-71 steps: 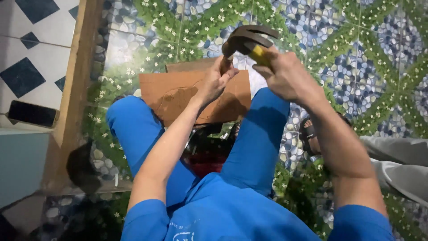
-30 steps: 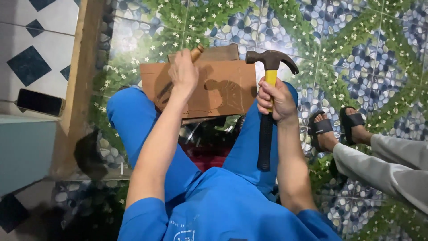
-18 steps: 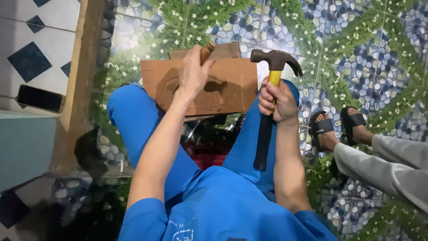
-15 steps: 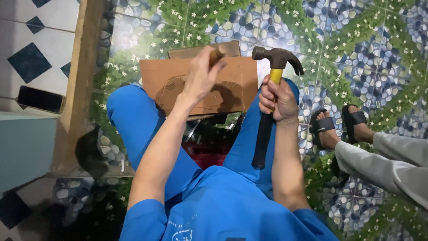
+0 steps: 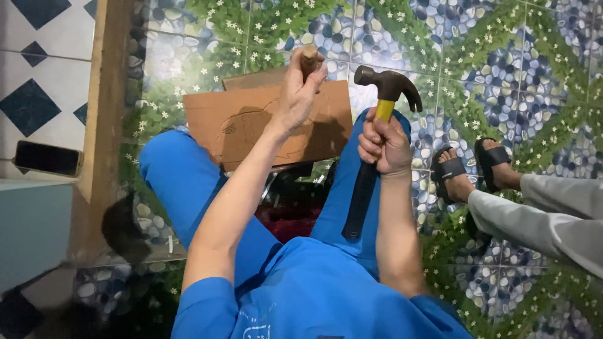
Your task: Carving a fish design into a wooden board using a hammer and a small wooden punch tool.
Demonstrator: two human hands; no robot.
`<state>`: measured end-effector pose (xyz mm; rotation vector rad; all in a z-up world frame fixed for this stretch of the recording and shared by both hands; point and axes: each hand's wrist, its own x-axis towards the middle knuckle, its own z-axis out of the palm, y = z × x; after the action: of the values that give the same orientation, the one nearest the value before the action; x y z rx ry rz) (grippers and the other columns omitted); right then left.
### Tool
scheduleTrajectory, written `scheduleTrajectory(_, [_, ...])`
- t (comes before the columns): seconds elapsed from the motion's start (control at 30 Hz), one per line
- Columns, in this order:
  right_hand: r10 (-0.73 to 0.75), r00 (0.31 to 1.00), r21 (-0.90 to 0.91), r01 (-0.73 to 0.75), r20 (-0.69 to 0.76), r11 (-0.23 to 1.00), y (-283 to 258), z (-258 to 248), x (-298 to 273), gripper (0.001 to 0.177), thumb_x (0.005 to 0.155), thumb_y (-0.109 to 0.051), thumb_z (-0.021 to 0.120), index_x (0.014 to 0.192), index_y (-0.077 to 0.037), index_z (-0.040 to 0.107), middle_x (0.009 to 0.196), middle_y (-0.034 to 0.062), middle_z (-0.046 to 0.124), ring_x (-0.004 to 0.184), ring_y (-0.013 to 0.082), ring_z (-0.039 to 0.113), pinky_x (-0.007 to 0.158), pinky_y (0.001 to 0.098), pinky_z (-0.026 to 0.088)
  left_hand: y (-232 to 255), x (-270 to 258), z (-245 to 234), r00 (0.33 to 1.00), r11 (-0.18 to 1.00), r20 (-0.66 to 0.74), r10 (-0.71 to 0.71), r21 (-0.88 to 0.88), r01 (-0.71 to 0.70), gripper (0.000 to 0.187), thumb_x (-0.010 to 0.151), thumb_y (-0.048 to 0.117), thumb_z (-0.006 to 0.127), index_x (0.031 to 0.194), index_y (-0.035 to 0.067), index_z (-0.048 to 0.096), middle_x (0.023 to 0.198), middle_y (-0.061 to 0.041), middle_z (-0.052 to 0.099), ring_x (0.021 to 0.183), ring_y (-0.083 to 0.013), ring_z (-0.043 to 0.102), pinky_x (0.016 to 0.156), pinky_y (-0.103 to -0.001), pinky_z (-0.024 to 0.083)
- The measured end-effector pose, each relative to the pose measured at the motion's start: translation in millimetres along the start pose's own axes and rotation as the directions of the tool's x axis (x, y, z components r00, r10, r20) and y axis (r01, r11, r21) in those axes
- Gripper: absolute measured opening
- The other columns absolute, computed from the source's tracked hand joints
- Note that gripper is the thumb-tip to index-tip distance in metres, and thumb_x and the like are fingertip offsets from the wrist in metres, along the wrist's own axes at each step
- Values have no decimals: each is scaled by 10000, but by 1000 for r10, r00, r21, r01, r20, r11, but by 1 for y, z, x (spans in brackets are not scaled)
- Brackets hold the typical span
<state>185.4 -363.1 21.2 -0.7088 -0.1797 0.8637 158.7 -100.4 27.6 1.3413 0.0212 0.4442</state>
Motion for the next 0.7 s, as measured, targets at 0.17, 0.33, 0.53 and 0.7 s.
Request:
scheduleTrajectory(0.17, [-12,999,-47,10,-31,999,0,11,1,176,1152,-193,640,1262,-57,619,752,4,417,502,98,340,401,280,337,0,1,1,1000,1000,-20,-14,3,14,333,1119,442,639,1264,189,478,1004,28,531,892,-128,519,782,-311,498])
scheduleTrajectory(0.33, [-7,999,-28,6,-32,1000,0,10,3,168,1151,-177,639,1254,-46,612,754,4,442,508,97,372,402,278,358,0,1,1,997,1000,-72,-24,-7,23,319,1098,460,657,1188,210,481,941,39,585,837,-112,536,732,-298,492])
scheduleTrajectory(0.53, [-11,1000,-46,10,-25,999,-1,8,2,155,1159,-160,622,1270,-52,616,763,8,446,509,103,375,402,290,358,-5,0,2,988,989,-115,106,-91,-117,271,1154,366,640,1292,197,480,995,24,479,919,-131,536,860,-319,526])
scheduleTrajectory(0.7, [-11,1000,-20,10,-22,1000,1,7,2,168,1163,-158,616,1296,-56,601,773,15,434,512,104,364,406,285,358,-15,-1,-4,978,993,-179,104,-32,-112,195,1182,199,547,1370,198,496,1369,15,548,1187,-119,534,1064,-296,488])
